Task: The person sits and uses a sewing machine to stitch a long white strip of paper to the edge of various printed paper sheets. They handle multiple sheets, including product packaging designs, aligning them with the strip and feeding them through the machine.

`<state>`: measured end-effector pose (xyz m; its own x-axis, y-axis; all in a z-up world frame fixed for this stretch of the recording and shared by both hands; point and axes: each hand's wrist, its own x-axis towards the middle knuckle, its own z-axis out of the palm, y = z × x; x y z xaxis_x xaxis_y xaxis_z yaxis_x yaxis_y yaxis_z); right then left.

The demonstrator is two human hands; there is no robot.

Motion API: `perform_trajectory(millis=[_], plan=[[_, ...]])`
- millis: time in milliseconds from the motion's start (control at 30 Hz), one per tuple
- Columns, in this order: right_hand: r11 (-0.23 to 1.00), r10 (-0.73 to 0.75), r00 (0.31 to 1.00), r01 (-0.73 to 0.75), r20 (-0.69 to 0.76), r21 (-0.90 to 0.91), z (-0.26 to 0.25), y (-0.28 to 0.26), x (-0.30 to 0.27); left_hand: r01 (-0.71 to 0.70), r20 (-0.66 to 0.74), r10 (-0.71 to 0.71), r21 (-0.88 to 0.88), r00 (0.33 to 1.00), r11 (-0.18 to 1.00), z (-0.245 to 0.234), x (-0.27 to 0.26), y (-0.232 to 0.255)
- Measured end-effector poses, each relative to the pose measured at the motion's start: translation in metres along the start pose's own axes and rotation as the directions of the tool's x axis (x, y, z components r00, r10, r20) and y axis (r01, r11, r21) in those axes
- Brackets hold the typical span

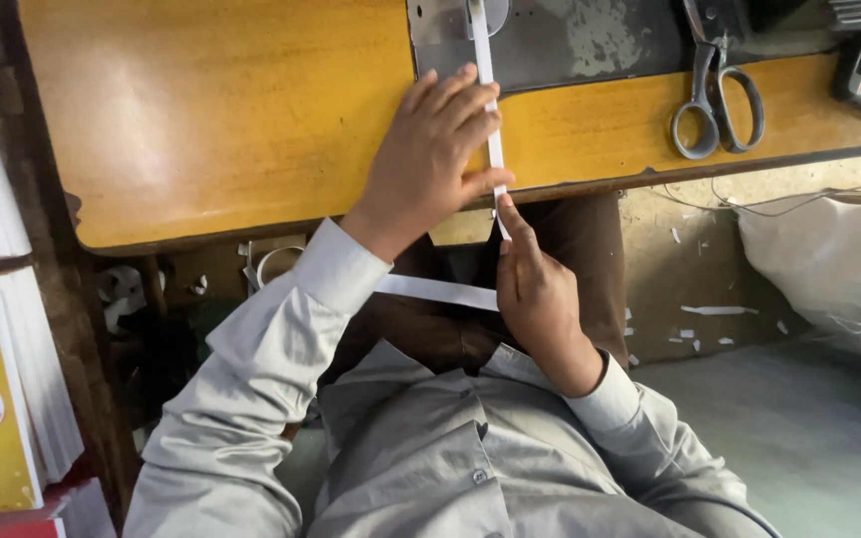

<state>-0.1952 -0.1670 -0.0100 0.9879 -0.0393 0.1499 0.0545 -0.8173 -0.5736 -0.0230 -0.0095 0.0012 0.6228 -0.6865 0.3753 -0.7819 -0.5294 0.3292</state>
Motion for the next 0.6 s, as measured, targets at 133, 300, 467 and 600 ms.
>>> perform_trajectory(millis=[133, 300, 467, 600], plan=[[1.000, 0.003, 1.000, -0.003, 0.001, 0.011, 0.0000, -0.0003, 0.0029, 0.024, -0.008, -0.024, -0.011, 1.000, 1.000, 0.0038, -0.0072, 0.0028], [0.999, -0.018, 1.000, 0.018, -0.018, 0.028, -0.0014, -0.0028, 0.0054, 0.043, -0.071, -0.043, 0.003, 0.997, 0.999, 0.0083, -0.0070, 0.0014], [1.000, -0.018, 1.000, 0.018, -0.026, 0.012, 0.0001, -0.0018, 0.0067, 0.042, -0.058, -0.042, -0.003, 0.997, 0.999, 0.0088, -0.0033, -0.0022], [1.000, -0.009, 1.000, 0.009, -0.010, 0.016, 0.0008, -0.0017, 0.0077, 0.044, -0.063, -0.046, -0.035, 0.997, 0.998, 0.0089, -0.0028, -0.0037]])
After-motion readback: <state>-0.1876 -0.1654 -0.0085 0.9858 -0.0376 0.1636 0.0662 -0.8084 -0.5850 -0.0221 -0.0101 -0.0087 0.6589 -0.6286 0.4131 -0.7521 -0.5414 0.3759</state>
